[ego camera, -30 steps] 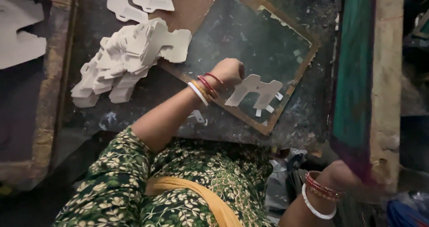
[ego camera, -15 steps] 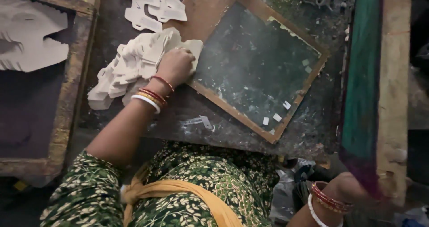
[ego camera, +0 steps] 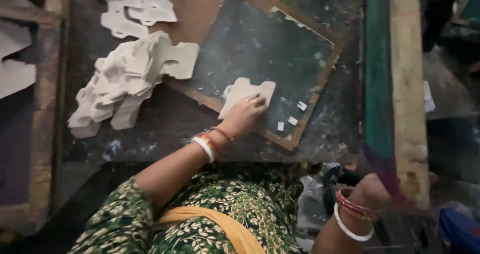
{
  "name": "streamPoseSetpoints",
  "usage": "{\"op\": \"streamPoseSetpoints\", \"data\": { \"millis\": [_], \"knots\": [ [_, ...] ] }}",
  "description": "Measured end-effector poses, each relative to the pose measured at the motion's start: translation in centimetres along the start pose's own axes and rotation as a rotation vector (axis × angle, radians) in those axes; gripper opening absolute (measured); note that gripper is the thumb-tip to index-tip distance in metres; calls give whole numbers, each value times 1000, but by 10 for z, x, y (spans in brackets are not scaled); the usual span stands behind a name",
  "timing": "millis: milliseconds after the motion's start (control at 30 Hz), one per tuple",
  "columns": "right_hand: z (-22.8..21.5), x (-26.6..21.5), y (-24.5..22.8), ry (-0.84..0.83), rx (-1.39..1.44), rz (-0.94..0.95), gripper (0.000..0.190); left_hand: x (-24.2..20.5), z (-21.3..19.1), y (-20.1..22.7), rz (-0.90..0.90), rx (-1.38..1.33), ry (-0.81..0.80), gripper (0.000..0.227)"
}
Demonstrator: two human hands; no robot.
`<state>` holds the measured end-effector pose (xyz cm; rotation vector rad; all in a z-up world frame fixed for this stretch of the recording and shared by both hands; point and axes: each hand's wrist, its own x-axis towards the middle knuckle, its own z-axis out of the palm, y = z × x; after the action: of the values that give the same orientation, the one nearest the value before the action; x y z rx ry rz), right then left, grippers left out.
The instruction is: The person performs manual screen printing by placing a white cutout on a screen frame, applying ink with a squeegee, and lifting the frame to reveal the printed item. They repeat this process for multiple items, stacking the finished pieces on the table.
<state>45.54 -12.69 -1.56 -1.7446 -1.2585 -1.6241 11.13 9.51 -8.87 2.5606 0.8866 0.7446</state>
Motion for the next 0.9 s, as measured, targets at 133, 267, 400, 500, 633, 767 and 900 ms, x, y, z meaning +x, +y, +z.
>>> {"op": "streamPoseSetpoints", "data": {
  "millis": [133,267,400,500,633,767,900],
  "knots": [
    [-12,28,-16,-34,39,57,49,49,36,6,52,-57,-43,44],
    [-5,-13,-4,-46,60,92,55,66,56,16,76,-92,-92,38],
    [-11,5,-16,-45,77,171,55,57,34,40,189,-56,-83,35],
    [-12,18,-21,-25,85,178,51,47,14,48,209,-102,-124,42],
    [-19,37,-28,-38,114,168,44,36,32,30,325,5,-152,52],
    [-18,35,-30,-51,114,150,46,51,7,31,319,-61,-163,53],
    [-9,11,-20,-43,85,148,49,51,11,22,394,-140,-138,39]
  ]
}}
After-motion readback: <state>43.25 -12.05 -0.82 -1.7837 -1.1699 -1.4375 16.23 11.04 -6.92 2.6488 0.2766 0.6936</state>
